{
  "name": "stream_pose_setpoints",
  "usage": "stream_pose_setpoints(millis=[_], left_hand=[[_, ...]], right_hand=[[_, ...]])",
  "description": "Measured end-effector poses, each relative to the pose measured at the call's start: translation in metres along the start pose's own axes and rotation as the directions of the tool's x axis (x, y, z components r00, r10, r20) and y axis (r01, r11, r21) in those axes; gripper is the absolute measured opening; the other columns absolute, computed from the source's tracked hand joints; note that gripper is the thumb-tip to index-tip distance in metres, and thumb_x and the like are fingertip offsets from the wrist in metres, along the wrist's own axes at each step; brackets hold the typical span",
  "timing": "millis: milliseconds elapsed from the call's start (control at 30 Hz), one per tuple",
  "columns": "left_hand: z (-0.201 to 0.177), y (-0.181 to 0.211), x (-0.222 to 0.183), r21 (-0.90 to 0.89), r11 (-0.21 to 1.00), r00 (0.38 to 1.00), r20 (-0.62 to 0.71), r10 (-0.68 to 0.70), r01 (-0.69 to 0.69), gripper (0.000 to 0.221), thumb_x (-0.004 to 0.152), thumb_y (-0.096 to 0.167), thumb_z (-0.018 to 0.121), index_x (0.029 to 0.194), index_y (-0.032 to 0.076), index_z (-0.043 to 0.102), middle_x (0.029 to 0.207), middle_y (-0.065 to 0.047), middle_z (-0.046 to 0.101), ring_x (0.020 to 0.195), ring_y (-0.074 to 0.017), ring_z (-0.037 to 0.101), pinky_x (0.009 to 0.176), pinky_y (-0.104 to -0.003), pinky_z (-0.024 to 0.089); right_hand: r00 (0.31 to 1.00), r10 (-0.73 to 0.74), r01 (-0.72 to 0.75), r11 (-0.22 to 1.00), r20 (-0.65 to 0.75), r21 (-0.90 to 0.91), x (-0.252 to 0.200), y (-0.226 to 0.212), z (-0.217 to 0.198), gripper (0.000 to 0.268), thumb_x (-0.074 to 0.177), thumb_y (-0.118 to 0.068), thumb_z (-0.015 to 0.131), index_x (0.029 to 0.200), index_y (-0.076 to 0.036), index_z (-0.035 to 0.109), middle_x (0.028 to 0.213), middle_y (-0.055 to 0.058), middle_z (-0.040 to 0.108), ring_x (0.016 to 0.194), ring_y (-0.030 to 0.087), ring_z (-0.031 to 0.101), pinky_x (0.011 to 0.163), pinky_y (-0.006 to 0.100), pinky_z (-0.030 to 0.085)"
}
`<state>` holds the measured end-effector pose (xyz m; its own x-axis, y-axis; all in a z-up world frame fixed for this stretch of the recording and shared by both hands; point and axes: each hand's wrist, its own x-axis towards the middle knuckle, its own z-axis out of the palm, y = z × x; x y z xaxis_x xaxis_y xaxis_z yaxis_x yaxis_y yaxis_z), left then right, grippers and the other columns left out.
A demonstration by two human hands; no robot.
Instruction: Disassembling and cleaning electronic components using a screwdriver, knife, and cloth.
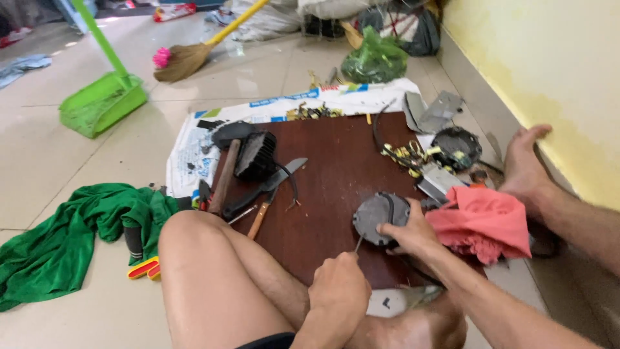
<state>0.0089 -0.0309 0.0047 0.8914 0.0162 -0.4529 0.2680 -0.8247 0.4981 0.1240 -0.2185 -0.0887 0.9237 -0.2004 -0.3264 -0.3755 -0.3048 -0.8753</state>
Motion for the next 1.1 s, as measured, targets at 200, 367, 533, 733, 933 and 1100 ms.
stream_pose_setpoints(millis=[200,367,533,733,933,1100], left_hand=[[0.038,-0.005,0.006,-0.453,0.877,0.981,-0.031,-0.193,0.158,0.048,0.098,0.026,0.047,0.142,0.033,0.066,0.140,0.003,0.071,0.129,-0.0269,0.066,0.109,-0.040,0.054],[0.066,0.002,0.002,-0.636,0.739,0.962,0.017,-0.274,0.222,0.046,0.101,0.023,0.047,0.143,0.028,0.065,0.139,0.008,0.074,0.119,-0.0161,0.073,0.105,-0.031,0.057],[0.057,-0.002,0.022,-0.684,0.700,0.956,-0.017,-0.294,0.204,0.044,0.099,0.023,0.048,0.137,0.026,0.070,0.141,0.011,0.073,0.131,-0.0157,0.068,0.109,-0.031,0.054],[-0.053,0.010,0.045,0.181,0.983,0.999,0.020,0.037,-0.040,0.033,0.086,0.018,0.065,0.114,0.003,0.075,0.114,-0.021,0.076,0.106,-0.0393,0.075,0.091,-0.047,0.061],[-0.007,-0.008,0.020,-0.057,0.998,1.000,-0.007,0.001,-0.002,0.038,0.092,0.015,0.055,0.124,0.018,0.075,0.119,-0.016,0.075,0.110,-0.0373,0.072,0.094,-0.048,0.061],[0.028,0.010,0.009,-0.491,0.851,0.980,0.047,-0.192,0.190,0.051,0.100,0.020,0.044,0.146,0.033,0.063,0.139,0.000,0.071,0.126,-0.0252,0.069,0.107,-0.038,0.055]], right_hand=[[0.993,-0.073,0.063,0.993,-0.097,-0.099,-0.024,-0.022,0.002,0.092,0.081,-0.008,0.081,0.156,-0.016,0.029,0.138,0.020,0.057,0.109,0.036,0.069,0.064,0.045,0.069],[0.989,-0.068,0.053,0.992,-0.131,-0.113,-0.028,-0.014,0.008,0.094,0.081,-0.010,0.081,0.158,-0.016,0.026,0.138,0.019,0.057,0.106,0.035,0.070,0.065,0.044,0.067],[0.987,-0.066,0.052,0.994,-0.146,-0.096,-0.016,-0.012,0.004,0.093,0.081,-0.012,0.081,0.156,-0.014,0.026,0.131,0.021,0.060,0.094,0.035,0.072,0.059,0.042,0.066],[0.997,-0.080,0.082,0.989,0.017,-0.125,-0.040,-0.040,0.002,0.095,0.081,-0.007,0.081,0.158,-0.020,0.026,0.142,0.017,0.057,0.105,0.036,0.070,0.063,0.044,0.068],[0.999,-0.015,0.013,0.999,0.033,0.038,-0.033,-0.035,-0.002,0.084,0.081,-0.007,0.077,0.154,-0.013,0.034,0.136,0.018,0.057,0.107,0.032,0.065,0.064,0.042,0.061],[0.997,-0.069,0.068,0.995,-0.023,-0.068,-0.018,-0.024,-0.010,0.094,0.083,-0.008,0.077,0.159,-0.015,0.022,0.133,0.023,0.059,0.103,0.037,0.072,0.069,0.046,0.068]])
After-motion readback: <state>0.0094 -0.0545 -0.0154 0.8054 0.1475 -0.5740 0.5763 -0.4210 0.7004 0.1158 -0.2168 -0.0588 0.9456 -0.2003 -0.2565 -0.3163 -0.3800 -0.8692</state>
